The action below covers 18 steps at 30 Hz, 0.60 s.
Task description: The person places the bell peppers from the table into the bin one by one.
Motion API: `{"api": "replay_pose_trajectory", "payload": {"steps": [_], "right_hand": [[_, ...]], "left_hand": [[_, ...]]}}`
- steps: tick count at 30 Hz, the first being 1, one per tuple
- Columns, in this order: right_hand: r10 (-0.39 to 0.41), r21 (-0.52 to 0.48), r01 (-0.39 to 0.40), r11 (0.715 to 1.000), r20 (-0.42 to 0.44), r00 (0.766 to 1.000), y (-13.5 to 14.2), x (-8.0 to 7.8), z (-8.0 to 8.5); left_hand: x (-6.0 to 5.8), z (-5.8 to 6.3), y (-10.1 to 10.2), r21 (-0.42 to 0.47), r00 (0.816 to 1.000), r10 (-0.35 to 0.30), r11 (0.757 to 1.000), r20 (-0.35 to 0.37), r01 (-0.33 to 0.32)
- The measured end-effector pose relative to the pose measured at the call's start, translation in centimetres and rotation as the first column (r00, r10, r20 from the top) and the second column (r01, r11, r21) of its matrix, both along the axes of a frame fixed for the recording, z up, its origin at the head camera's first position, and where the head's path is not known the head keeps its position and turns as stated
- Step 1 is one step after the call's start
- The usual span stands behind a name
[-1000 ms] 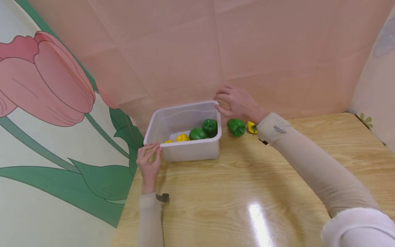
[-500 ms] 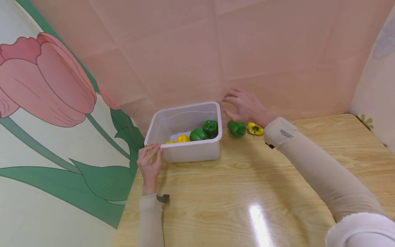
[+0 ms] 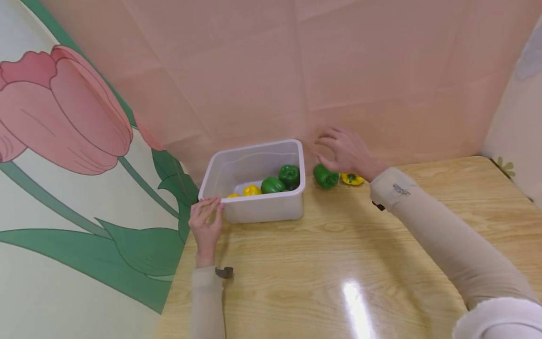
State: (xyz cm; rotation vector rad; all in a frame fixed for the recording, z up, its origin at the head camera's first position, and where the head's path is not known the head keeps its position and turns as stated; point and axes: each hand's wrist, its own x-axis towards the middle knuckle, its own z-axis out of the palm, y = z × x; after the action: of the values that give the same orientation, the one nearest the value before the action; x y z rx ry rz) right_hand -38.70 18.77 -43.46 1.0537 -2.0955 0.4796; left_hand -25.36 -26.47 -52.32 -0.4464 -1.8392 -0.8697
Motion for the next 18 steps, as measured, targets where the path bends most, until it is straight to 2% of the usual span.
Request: {"api": "replay_pose_trajectory", "payload": {"steps": [9, 18], "right_hand": [[0.01, -0.039, -0.01, 0.999, 0.003, 1.0, 0.0, -0.2, -1.8], [0.001, -0.059, 0.001, 0.998, 0.043, 0.999, -0.1, -0.1, -3.5]], "left_hand": [[0.0, 0.0, 0.1, 0.019, 1.0, -0.026, 0.999, -0.017, 0.027], [-0.2, -0.3, -0.2, 0.003, 1.0, -0.005, 1.0, -0.005, 0.005]]}}
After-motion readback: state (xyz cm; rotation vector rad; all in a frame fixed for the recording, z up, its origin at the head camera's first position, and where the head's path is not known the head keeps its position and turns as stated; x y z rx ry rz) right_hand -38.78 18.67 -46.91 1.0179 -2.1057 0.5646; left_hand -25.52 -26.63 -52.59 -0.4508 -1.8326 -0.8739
